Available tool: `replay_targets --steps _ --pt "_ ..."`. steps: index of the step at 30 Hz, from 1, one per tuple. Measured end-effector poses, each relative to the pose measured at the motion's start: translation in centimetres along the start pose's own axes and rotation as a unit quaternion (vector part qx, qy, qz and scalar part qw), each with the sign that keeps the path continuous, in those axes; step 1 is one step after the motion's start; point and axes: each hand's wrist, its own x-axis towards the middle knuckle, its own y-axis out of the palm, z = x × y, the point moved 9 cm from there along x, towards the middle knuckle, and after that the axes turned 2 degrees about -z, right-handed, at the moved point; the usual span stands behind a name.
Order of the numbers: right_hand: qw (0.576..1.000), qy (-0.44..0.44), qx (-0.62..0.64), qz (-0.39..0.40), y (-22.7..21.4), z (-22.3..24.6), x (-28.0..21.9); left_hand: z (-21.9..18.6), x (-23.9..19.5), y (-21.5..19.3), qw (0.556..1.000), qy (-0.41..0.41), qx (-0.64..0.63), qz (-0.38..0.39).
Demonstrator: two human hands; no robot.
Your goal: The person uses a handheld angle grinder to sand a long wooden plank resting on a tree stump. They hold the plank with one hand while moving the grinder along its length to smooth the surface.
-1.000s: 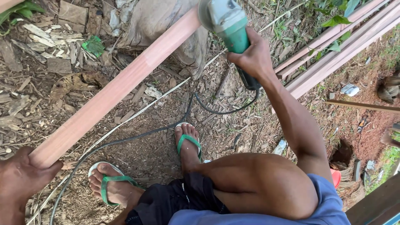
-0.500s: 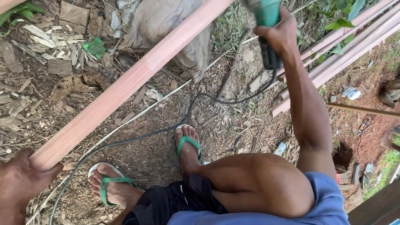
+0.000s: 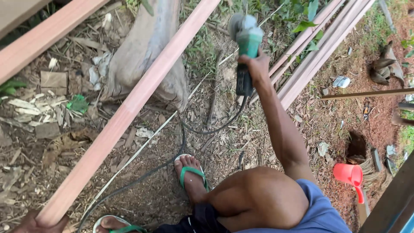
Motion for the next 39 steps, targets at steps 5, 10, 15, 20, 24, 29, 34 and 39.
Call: replay_targets --steps 5,10,15,20,24,29,34,39 --pt "0.998 0.013 0.057 0.012 0.0 -0.4 -2.1 -1.7 3.8 9.4 0.914 -0.138 -0.251 0.287" --pt "0.998 -0.005 0.056 0.023 -0.1 0.7 -3.2 -15.4 -2.4 2.2 0.953 0.111 0.256 -0.119" --pt "0.994 -0.073 0.042 -0.064 1.2 5.0 -8.7 -26.7 -0.8 3.9 0.977 0.164 0.095 -0.093" --pt "0.994 -0.106 0.002 -0.019 2.7 6.0 -9.7 -39.1 -4.8 1.2 0.945 0.3 0.009 -0.131" --pt "0.982 -0.158 -0.1 0.032 4.5 10.4 -15.4 -42.6 -7.2 0.0 0.926 0.37 0.007 -0.072" --pt "0.953 -0.188 -0.2 0.125 6.5 8.3 -17.2 -28.2 -7.8 -1.9 0.935 0.324 -0.104 0.101" --pt "0.914 -0.243 -0.258 0.196 9.0 7.1 -20.4 -16.7 -12.4 -4.0 0.926 0.207 -0.297 0.103" --pt "0.876 -0.211 -0.329 0.282 13.4 7.2 -25.8 -8.1 -12.9 -0.4 0.975 0.198 -0.028 0.097"
